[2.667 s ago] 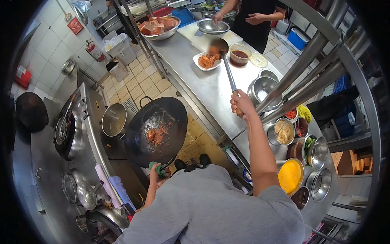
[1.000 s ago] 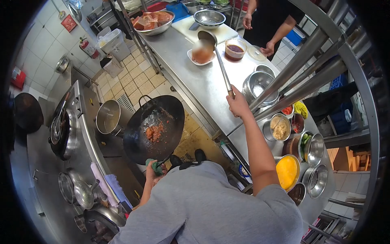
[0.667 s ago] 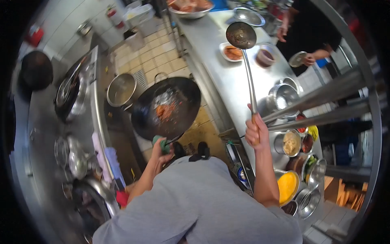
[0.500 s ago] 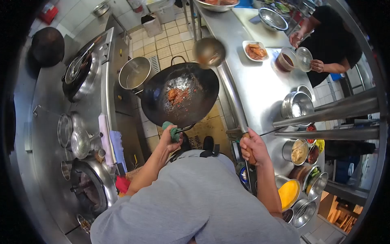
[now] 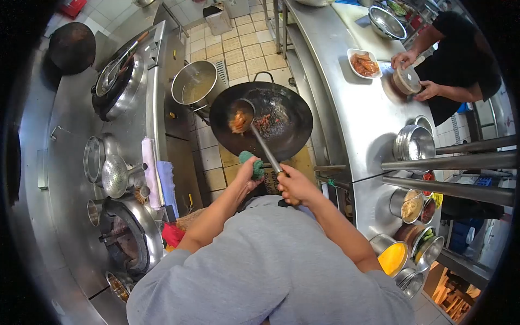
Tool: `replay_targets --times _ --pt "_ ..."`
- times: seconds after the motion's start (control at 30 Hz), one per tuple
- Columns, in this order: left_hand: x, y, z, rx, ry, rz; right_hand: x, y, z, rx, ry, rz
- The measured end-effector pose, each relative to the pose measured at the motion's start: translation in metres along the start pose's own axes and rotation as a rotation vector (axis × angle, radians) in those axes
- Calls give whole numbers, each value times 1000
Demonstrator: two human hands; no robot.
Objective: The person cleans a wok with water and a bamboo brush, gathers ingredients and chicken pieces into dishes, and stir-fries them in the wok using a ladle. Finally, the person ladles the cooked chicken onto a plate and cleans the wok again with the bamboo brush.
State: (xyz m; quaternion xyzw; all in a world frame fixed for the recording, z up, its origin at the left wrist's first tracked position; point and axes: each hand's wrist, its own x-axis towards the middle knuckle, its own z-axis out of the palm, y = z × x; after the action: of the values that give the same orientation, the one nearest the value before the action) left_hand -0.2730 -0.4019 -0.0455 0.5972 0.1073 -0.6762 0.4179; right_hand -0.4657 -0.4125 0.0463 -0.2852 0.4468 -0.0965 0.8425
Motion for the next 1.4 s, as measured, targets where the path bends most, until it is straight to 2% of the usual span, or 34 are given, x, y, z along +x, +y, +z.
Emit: replay_targets --times 0.03,0.07,0.13,0.27,0.37,0.4,0.47,0.5,0.53,0.6,0.63,0.73,0.77,0.8,0.87,0.9,0.97,1.07,1.13,1.17,1.27,1.37,1.4 --pt "3 0 -3 7 -4 6 -19 -17 4 205 -53 87" --pt "1 2 -7 6 6 9 -25 -14 -13 207 -62 91" --pt "-6 5 -15 25 -8 -17 -39 2 -51 673 -375 144" --pt "-2 7 -58 -2 -59 -73 -38 31 -68 718 -376 178" --pt "-24 20 -80 13 -35 -130 -34 5 -63 363 -226 116" --pt "-34 25 -82 44 -37 -137 -37 -3 -59 366 -229 117" --pt "-48 27 -86 49 -28 -107 -43 -17 -48 -210 149 -36" --pt "-55 28 -85 82 -15 -99 -44 -20 -47 -519 215 -115" --pt "-59 28 -86 115 -1 -92 -32 -5 -54 -517 213 -112" --pt "-51 23 -85 103 -1 -61 1 35 -74 -1299 556 -665" --pt "-43 19 -82 92 -6 -28 -6 24 -58 -1297 559 -663" --pt "-12 8 -68 125 -25 54 -19 -12 1 -538 220 -3" --pt "-2 6 -61 156 30 71 -14 -7 -2 -298 111 70" --pt "8 3 -54 187 89 89 -16 -5 -10 -292 102 65" --pt "12 -1 -44 206 153 118 -21 -1 -39 265 -269 179" --pt "17 -4 -44 229 205 127 -27 6 -56 266 -282 178" --pt "20 0 -50 256 260 141 -42 28 -82 697 -532 194" --pt "15 13 -62 175 176 134 -30 56 -80 743 -488 207" --pt "12 24 -78 84 95 16 -13 49 -72 687 -403 215" --pt "7 28 -82 58 127 -6 -5 44 -71 638 -358 214" --pt "-20 39 -101 104 96 -97 -10 13 -68 529 -249 192" --pt "-52 41 -104 168 123 -27 -30 -25 -61 -336 132 -4" --pt "-56 40 -104 167 125 -34 -24 -20 -66 -334 133 3"
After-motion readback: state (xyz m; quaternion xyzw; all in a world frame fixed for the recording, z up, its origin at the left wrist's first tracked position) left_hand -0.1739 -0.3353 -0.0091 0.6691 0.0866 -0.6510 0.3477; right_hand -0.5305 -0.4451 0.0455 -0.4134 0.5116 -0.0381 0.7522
